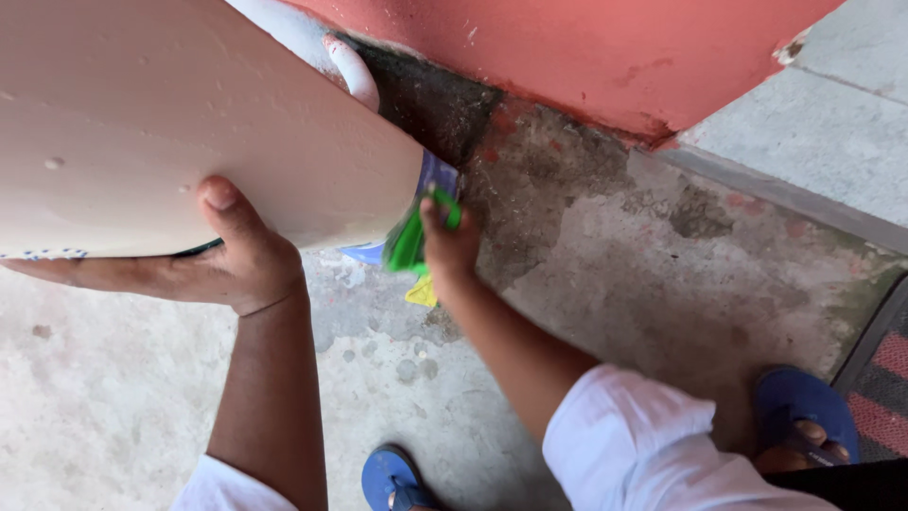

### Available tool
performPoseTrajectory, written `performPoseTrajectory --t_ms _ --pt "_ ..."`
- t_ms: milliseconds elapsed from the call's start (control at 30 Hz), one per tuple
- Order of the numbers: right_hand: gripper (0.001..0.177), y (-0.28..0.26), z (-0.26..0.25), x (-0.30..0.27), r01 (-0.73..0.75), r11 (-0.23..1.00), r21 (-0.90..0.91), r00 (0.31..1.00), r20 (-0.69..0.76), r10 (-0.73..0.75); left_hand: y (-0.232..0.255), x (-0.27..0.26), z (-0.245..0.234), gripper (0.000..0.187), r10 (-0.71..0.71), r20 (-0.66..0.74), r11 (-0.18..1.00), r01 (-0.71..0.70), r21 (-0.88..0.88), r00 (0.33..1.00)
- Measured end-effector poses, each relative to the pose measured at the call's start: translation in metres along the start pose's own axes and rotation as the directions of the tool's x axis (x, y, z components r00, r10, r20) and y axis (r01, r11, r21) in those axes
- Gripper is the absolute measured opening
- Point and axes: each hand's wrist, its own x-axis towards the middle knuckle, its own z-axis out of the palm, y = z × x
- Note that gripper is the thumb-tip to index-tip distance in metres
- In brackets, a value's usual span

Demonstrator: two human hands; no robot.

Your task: The person scrubs the exterior surface of a pedestal sink using a green scrubbing brush. They clean the sides and the base of the sink, then briefly rinse the brush under a tap before continuing to scrub the lower sections of the sink pedestal.

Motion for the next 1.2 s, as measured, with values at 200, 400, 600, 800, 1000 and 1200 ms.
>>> performPoseTrajectory --t_ms 200,400,600,800,1000,1200 --pt "0.038 -0.038 -0.016 0.050 0.086 0.957 -0.277 0.996 -0.002 -0.090 -0.002 -0.001 0.000 0.117 0.003 -0.021 1.000 -0.003 0.018 1.000" --pt "0.032 -0.005 -0.012 0.022 0.266 0.871 -0.414 0.948 -0.051 -0.314 0.012 0.004 0.000 0.118 -0.011 -0.005 0.998 0.010 -0.061 1.000" --pt "0.043 -0.054 -0.008 0.073 0.294 0.699 -0.652 0.932 0.035 -0.360 0.021 0.008 -0.001 0.120 -0.001 -0.013 0.991 -0.001 -0.132 1.000" --pt "0.045 -0.032 -0.023 0.031 0.334 0.478 -0.812 0.925 0.186 -0.330 0.015 0.005 -0.002 0.111 0.014 -0.020 0.996 -0.012 0.086 1.000" --pt "0.048 -0.056 -0.020 0.052 0.359 0.456 -0.814 0.914 0.208 -0.348 0.024 0.003 -0.004 0.121 -0.027 0.004 0.990 0.027 -0.139 1.000" --pt "0.049 -0.052 -0.022 0.025 0.323 0.366 -0.873 0.933 0.227 -0.280 0.024 0.006 -0.002 0.118 -0.007 -0.013 0.998 0.006 -0.059 1.000"
